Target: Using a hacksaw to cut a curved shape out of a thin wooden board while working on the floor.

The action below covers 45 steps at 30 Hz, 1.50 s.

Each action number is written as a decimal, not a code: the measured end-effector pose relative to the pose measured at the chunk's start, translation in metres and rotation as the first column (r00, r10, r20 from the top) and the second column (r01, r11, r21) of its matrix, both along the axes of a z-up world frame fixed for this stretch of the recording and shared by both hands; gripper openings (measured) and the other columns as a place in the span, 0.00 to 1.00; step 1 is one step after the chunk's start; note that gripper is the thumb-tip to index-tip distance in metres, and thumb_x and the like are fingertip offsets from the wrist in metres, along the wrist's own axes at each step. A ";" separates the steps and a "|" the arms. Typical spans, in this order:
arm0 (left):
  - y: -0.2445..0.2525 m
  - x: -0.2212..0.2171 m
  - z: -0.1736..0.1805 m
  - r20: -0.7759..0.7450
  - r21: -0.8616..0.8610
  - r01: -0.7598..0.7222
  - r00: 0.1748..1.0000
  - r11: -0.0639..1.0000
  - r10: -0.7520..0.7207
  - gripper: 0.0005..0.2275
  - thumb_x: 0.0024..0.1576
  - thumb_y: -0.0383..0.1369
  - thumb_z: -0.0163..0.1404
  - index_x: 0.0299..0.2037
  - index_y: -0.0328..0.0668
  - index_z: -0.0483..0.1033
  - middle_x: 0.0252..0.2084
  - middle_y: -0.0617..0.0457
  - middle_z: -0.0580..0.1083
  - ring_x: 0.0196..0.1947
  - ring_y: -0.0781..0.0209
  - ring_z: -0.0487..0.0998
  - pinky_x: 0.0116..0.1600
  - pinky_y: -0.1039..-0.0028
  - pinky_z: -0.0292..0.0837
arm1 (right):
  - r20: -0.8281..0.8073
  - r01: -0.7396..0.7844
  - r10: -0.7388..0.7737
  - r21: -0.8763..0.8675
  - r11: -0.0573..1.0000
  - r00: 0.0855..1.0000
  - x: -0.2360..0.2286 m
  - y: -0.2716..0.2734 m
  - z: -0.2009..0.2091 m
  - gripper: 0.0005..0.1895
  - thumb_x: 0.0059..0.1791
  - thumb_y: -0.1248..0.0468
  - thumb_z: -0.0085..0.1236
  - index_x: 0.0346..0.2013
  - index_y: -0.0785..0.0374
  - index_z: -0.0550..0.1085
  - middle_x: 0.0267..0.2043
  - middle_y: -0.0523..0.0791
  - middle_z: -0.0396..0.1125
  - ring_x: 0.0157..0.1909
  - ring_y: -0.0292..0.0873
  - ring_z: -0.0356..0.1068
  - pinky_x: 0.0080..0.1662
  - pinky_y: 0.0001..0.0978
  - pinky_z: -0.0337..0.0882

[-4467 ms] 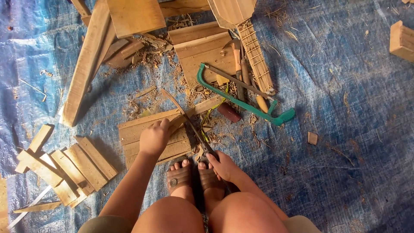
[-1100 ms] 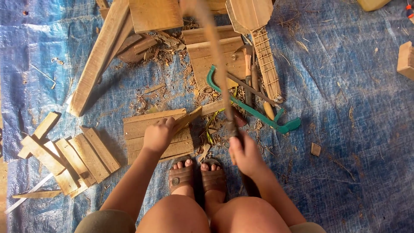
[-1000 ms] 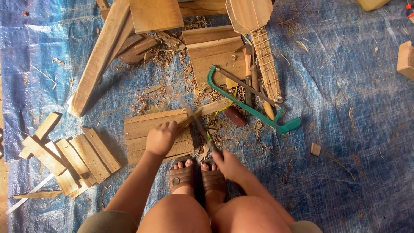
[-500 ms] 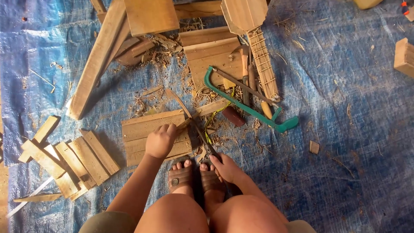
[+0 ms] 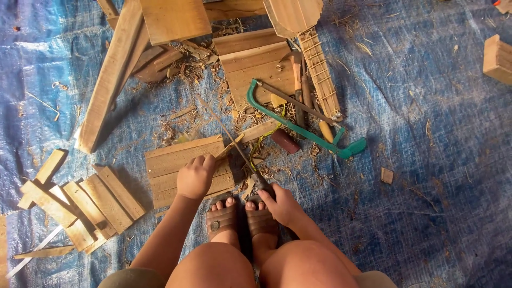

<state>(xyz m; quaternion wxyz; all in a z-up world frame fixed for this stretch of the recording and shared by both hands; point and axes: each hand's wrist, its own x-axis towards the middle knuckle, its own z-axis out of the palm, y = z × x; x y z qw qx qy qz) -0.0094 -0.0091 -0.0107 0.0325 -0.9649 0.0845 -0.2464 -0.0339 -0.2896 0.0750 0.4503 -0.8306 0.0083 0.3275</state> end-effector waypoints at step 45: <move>0.012 0.005 -0.016 0.084 0.004 0.071 0.994 0.997 -0.071 0.11 0.56 0.42 0.56 0.28 0.53 0.68 0.23 0.58 0.68 0.25 0.58 0.78 0.29 0.73 0.75 | -0.133 -0.128 0.123 -0.032 0.991 0.983 0.010 0.011 -0.020 0.27 0.60 0.49 0.37 0.46 0.74 0.70 0.24 0.50 0.73 0.15 0.40 0.71 0.22 0.26 0.74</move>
